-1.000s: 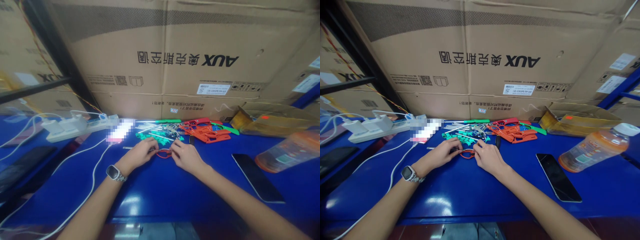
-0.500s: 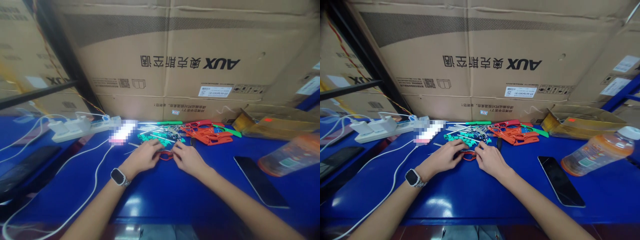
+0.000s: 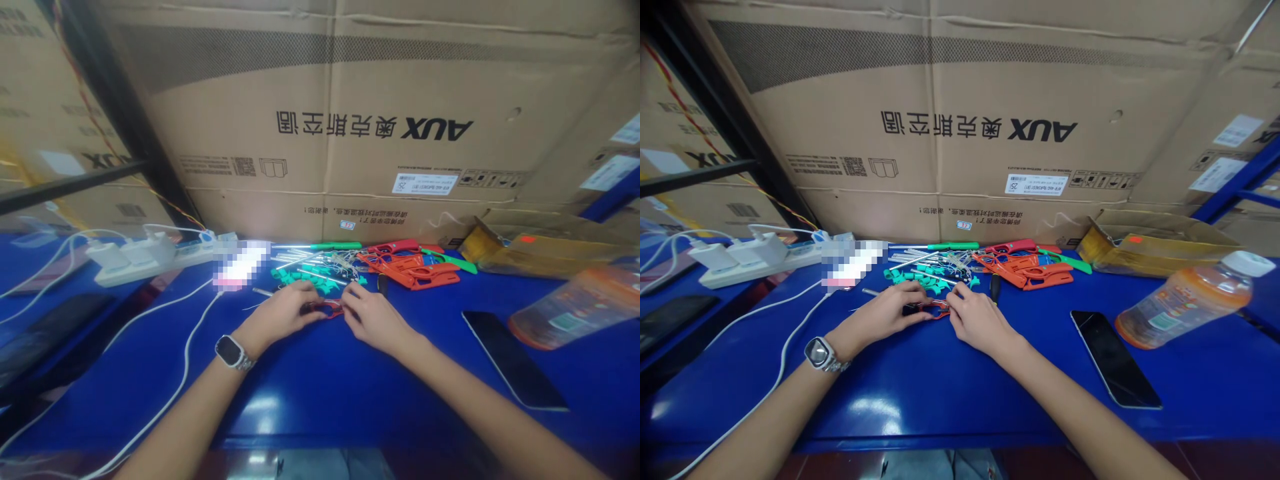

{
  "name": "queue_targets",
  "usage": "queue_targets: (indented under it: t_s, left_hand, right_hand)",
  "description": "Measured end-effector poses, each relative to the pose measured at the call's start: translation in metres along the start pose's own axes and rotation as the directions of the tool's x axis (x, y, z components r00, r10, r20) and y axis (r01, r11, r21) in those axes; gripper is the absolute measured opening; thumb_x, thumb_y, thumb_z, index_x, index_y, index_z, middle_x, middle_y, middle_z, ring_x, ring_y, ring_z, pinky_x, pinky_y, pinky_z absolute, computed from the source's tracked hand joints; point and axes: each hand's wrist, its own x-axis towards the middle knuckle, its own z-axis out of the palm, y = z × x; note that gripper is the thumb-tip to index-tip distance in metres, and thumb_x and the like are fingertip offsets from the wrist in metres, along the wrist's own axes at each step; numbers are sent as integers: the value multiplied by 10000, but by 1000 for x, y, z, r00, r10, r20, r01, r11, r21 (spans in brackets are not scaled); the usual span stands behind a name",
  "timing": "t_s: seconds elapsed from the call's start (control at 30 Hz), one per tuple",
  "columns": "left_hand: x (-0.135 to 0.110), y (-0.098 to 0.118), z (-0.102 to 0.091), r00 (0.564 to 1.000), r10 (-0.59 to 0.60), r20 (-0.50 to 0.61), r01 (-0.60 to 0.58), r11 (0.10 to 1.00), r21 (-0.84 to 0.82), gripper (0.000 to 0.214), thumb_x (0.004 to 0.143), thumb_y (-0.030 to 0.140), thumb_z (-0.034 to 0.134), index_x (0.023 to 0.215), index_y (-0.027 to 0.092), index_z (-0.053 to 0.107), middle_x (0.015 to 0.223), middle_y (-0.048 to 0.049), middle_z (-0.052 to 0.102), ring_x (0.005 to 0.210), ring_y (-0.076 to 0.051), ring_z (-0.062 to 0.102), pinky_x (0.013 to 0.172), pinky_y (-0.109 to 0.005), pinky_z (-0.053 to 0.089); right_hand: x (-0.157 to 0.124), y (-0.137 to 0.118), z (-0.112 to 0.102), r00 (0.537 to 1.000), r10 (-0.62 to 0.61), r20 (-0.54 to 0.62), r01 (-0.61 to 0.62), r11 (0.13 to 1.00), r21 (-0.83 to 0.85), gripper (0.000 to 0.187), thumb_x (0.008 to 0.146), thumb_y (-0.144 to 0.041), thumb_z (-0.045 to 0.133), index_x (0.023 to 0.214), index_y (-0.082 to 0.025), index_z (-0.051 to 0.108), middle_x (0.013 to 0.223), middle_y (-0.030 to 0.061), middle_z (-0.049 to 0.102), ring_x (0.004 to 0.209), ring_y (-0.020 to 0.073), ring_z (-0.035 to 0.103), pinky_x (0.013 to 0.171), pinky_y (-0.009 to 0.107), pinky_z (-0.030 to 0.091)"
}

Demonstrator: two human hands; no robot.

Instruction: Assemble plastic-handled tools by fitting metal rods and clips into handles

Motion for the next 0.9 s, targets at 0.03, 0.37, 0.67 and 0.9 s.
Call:
queue_targets:
  t_s: [0.03,0.37,0.67,0.9]
  left_hand:
    - [0,0,0,1000,-2,-4,2,1000,-11,234,973,342,535,1032,204,714,984,-70,636,924,-206,612,843,-337,496]
    - [5,-4,5,993,-93,-76,87,992,-87,105,933,180,557,928,193,661,945,-49,671,854,-184,628,762,-305,494]
    - [3,-9,6,989,-141,-36,126,953,-276,90,919,174,565,910,184,655,892,-33,696,791,-165,647,736,-293,497]
    - [2,-1,0,1000,-25,-13,25,998,-54,180,907,111,520,816,177,661,867,-51,654,813,-179,621,764,-304,487]
  right_hand:
    - [0,1,0,1000,-7,3,7,1000,7,126,957,-181,465,946,-192,590,1075,58,594,693,126,586,656,268,416]
    - [1,2,0,1000,-10,4,9,999,34,117,958,-175,467,952,-197,581,1056,53,583,719,135,587,668,273,417]
    - [0,2,0,1000,-19,7,19,998,60,135,971,-184,449,948,-197,581,1067,54,562,721,128,581,689,277,431]
    - [0,3,1,1000,-19,7,18,997,71,131,972,-196,448,940,-195,574,1072,55,565,722,129,582,691,282,435]
